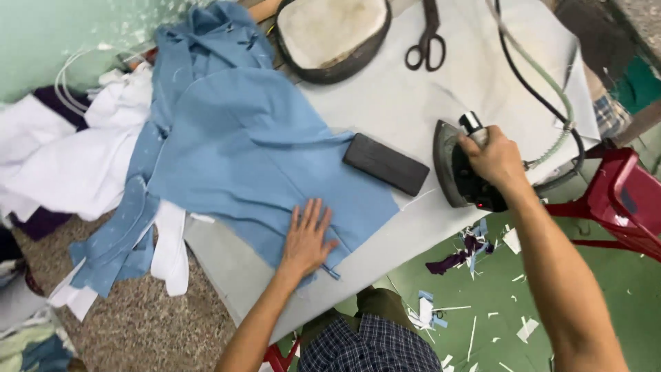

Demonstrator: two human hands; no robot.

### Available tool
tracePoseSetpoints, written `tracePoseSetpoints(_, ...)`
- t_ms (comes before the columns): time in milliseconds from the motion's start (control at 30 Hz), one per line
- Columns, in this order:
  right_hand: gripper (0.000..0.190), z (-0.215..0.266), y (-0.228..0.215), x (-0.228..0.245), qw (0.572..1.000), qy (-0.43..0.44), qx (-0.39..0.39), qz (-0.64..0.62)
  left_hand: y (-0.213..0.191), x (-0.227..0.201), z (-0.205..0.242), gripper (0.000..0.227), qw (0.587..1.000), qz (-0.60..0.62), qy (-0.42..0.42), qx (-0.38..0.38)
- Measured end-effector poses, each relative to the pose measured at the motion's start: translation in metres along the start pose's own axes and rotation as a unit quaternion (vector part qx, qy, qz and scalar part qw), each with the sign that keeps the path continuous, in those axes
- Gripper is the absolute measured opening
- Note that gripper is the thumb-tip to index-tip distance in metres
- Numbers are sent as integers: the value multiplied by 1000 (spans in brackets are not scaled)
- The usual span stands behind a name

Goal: The person cuts a white fabric piece using shears, following a paper pattern on a worktable. After cutting, they fold the white piece and set it aside. Then, they place a light blue fabric piece on the table and iron it with a steam iron.

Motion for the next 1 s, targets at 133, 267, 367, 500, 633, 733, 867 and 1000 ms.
tracePoseSetpoints(133,46,45,-26,29,991,74,100,-52,43,-109,88,80,954,100,175,222)
tracePoseSetpoints(267,64,94,-38,74,997,10,73,21,0,-134,128,55,949,176,255,64)
tracePoseSetpoints(367,62,143,-45,120,995,-61,48,58,-47,-67,119,28,974,114,142,-136)
tracePoseSetpoints(500,61,178,-14,160,987,-152,47,35,-10,11,139,85,994,-52,-72,-57)
tracePoseSetpoints(633,60,202,30,192,969,-233,50,66,-17,-5,162,86,986,-29,-108,-120)
tracePoseSetpoints(733,58,222,62,220,957,-262,87,87,-36,-6,166,80,976,-54,-126,-169)
tracePoseSetpoints(867,58,233,117,254,935,-305,107,145,-26,10,170,78,972,-33,-156,-175)
tracePoseSetpoints(1000,53,247,145,290,914,-366,93,148,-33,18,175,78,964,-24,-168,-207)
Point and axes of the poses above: each hand's wrist, its own z-axis away from the middle knuckle, its own y-axis out of the palm, x = y × z, the point moved 9 cm from there along -z, towards the middle knuckle, and after that the axes turned 11 degrees about y, right-handed, at the moved point
